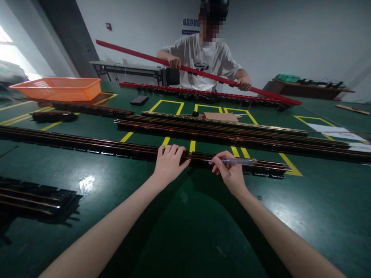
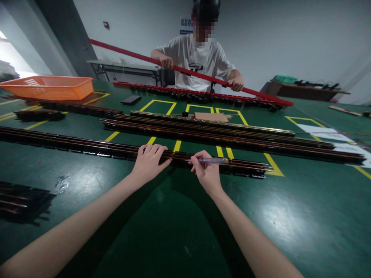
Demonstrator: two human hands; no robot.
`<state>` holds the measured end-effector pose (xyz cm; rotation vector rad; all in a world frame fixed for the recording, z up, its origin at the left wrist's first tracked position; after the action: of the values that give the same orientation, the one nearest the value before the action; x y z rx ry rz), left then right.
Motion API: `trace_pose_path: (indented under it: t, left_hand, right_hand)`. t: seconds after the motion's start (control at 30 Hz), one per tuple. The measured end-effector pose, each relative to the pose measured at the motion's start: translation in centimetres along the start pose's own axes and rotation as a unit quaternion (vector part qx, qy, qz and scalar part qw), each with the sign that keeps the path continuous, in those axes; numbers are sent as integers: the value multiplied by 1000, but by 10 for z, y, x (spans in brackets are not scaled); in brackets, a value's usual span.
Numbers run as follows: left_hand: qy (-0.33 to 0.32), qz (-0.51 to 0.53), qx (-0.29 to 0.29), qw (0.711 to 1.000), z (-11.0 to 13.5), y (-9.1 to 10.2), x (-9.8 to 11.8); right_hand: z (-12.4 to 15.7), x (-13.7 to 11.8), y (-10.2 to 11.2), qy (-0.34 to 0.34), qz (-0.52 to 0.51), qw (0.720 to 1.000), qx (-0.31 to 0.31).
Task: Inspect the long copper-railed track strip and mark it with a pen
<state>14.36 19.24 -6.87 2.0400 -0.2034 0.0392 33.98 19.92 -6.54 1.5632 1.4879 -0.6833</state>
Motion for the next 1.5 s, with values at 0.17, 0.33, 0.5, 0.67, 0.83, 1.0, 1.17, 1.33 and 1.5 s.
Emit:
trace_pose_path:
  t: [0.17,0.33,0.5,0.67,0.83,1.0,1.17,1.33,1.5]
  left_hand:
    - [-2,6,0,1000,1,0,0]
    - [4,7,4,1000,2,0,0]
    - [5,5,9,1000,3,0,-1]
    - [0,5,16,1000,4,0,-1]
    - [-1,2,14,1000,4,0,-2]
    - [-1,-3,16,1000,5,1,0]
    - [-5,-8,18,1000,5,2,0]
    - [-3,-8,10,1000,4,2,0]
    - [-4,-8,11,1000,5,2,-1]
  right_hand:
    - [-1,-2,-1,1,3,1000,2]
    - [0,-4,-1,0,1,1000,1]
    - [0,-3,-1,-1,4,1000,4]
    - [-1,-3,0,-2,14,1000,3]
    - [-1,-3,0,-3,14,1000,1]
    - [-1,-2,-1,-9,12,1000,8]
    - [-1,-3,-1,-13,11,1000,14]
    - [-1,-4,0,-13,9,1000,15]
    - [0,-3,2,2,9,999,33]
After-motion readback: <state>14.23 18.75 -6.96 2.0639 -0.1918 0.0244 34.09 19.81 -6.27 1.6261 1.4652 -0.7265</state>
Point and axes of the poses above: each hand's wrist, its own z-axis away from the middle knuckle, its own y-axis out of the back of the hand, x = y × z, the point moved 2 cm from there along -z, towards the middle knuckle, and after that the axes turned 7 degrees about y, right-handed, at the moved point
